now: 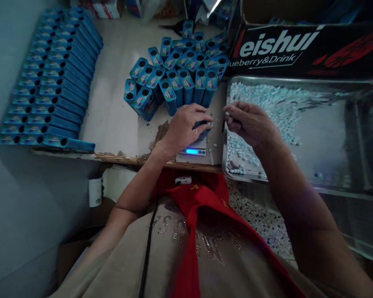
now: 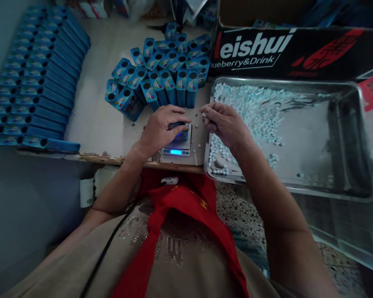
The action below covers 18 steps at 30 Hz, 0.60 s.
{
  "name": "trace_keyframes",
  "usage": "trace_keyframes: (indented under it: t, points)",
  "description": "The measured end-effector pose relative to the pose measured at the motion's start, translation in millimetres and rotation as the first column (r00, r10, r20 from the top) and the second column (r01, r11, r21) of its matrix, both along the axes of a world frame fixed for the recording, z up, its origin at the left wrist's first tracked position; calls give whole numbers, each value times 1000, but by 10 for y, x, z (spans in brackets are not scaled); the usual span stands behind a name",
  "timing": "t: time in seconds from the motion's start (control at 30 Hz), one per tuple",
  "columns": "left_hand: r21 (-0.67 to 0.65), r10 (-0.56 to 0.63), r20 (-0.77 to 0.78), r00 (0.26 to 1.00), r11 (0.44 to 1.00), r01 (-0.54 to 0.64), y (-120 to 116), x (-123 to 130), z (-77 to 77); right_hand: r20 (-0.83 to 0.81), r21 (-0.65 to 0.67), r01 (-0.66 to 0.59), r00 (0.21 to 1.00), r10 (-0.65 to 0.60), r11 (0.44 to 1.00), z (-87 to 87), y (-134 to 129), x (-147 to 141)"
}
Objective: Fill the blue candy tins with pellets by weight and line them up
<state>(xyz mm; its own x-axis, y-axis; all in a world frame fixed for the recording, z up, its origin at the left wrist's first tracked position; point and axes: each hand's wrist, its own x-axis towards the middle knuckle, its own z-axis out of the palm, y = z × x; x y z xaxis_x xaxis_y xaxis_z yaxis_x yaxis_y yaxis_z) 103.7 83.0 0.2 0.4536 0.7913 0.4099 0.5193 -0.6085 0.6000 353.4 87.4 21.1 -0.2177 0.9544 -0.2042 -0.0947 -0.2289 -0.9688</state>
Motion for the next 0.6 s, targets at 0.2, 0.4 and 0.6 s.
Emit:
trace_keyframes:
  t: [0.2, 0.4, 0.6]
  points:
    - [32, 78, 75, 994, 996, -81, -240, -266, 30, 8, 4, -32, 999, 32, 999, 33, -11, 60]
    - [54, 250, 194, 948, 963, -265, -333, -603, 107, 46, 28, -116, 992, 114, 993, 177, -41, 39]
    - [10, 279, 190, 941, 958, -286, -412, -790, -90, 227, -2, -274, 936, 267, 962, 326, -95, -115]
